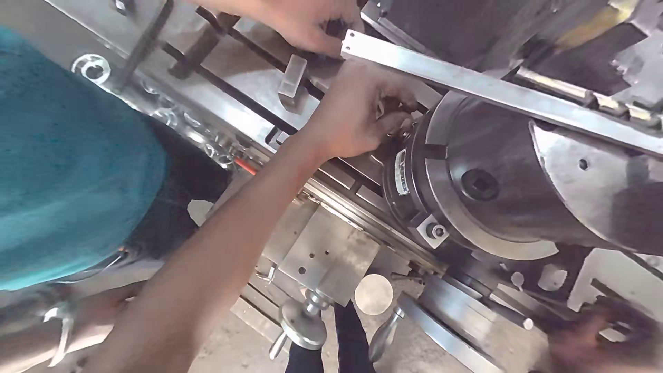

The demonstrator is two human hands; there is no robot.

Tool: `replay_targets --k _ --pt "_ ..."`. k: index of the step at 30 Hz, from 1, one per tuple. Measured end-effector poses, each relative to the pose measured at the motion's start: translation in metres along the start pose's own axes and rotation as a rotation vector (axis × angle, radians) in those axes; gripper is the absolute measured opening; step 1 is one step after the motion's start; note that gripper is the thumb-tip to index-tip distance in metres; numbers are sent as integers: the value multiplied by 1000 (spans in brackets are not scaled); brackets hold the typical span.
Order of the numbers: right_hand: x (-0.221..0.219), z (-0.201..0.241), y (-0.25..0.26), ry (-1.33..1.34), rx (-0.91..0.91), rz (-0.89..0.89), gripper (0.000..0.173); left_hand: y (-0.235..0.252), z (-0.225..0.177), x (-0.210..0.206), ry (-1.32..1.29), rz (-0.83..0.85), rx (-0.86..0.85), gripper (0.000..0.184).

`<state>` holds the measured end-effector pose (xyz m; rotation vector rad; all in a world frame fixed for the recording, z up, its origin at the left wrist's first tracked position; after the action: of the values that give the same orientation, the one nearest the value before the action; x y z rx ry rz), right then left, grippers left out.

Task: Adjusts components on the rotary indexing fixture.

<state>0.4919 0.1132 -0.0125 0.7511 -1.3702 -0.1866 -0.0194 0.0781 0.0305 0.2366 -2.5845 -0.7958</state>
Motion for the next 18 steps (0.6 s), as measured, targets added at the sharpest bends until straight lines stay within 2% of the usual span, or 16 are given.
replay_targets --k 3,5,7,9,13,16,18 --pt "0 -9 -3 45 34 -109 30 1 -5 -7 44 71 2 11" --pt "-2 -13 -4 37 10 -106 29 3 -5 -9 34 86 2 12" --pt "-3 -9 -3 30 5 -48 30 2 -3 -6 9 52 8 22" --pt "-3 -11 -2 61 21 -80 30 -1 3 -3 -13 -10 58 32" --pt "1 0 0 35 15 -8 30 -10 16 1 -93 -133 153 22" --pt "1 5 1 31 13 14 32 -10 5 -6 -145 -68 92 16" --pt "1 6 2 30 13 10 32 -9 1 -10 -170 -24 85 21"
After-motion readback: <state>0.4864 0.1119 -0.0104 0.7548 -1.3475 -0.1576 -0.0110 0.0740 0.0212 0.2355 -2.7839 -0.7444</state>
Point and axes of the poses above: each hand's wrist, its own y-axis towards the middle knuckle, its own x-axis out of the back of the hand, z = x × y, the point moved 9 cm from there along y, towards the middle knuckle, and after that the axes turned 13 degrees about -y, right-handed, at the moved point
